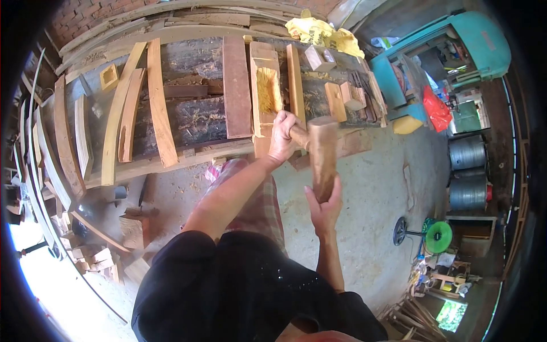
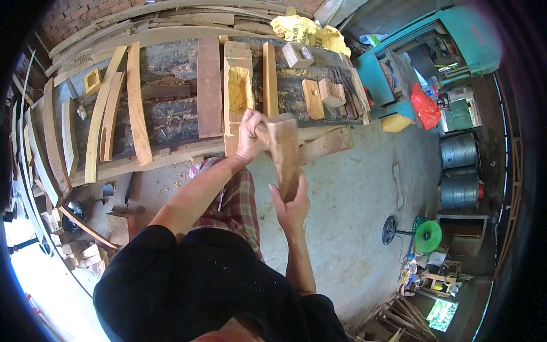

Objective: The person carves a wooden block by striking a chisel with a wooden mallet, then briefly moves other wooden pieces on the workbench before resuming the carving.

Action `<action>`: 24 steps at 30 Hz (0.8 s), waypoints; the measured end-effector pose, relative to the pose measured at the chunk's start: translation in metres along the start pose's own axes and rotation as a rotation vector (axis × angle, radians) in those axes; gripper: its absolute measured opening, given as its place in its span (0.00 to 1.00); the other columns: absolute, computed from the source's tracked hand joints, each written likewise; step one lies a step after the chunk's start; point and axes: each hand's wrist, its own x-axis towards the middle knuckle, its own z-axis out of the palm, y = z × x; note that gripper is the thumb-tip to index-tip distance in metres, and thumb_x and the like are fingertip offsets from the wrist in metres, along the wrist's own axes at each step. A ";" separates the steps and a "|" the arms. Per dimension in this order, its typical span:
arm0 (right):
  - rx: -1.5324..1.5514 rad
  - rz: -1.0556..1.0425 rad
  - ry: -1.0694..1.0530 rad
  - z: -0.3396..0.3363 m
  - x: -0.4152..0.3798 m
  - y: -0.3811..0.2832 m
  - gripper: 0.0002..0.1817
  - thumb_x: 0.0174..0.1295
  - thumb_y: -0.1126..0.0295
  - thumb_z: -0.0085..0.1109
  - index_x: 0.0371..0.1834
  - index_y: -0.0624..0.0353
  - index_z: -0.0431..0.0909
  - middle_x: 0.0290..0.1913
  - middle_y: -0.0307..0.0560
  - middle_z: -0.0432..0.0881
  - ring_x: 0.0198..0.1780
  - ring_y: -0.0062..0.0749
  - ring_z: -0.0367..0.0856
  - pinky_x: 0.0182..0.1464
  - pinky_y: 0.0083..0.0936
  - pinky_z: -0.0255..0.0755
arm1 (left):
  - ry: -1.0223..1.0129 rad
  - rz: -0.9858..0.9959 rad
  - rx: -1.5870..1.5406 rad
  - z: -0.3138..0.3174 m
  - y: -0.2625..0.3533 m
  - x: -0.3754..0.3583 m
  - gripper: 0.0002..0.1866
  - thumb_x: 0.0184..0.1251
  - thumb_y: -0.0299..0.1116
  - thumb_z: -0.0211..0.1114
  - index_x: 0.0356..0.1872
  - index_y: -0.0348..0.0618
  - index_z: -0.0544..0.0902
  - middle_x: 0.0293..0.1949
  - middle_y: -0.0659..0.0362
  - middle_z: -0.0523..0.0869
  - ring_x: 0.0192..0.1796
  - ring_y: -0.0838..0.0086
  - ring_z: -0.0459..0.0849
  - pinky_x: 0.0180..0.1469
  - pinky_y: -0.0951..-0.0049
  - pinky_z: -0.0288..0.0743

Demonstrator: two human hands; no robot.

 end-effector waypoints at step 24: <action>0.527 0.240 0.142 0.018 -0.014 0.007 0.34 0.60 0.70 0.68 0.68 0.58 0.62 0.37 0.43 0.78 0.29 0.23 0.76 0.26 0.21 0.73 | -0.261 0.148 0.210 -0.020 0.024 0.020 0.15 0.48 0.27 0.75 0.36 0.44 0.78 0.37 0.54 0.80 0.44 0.54 0.78 0.46 0.59 0.72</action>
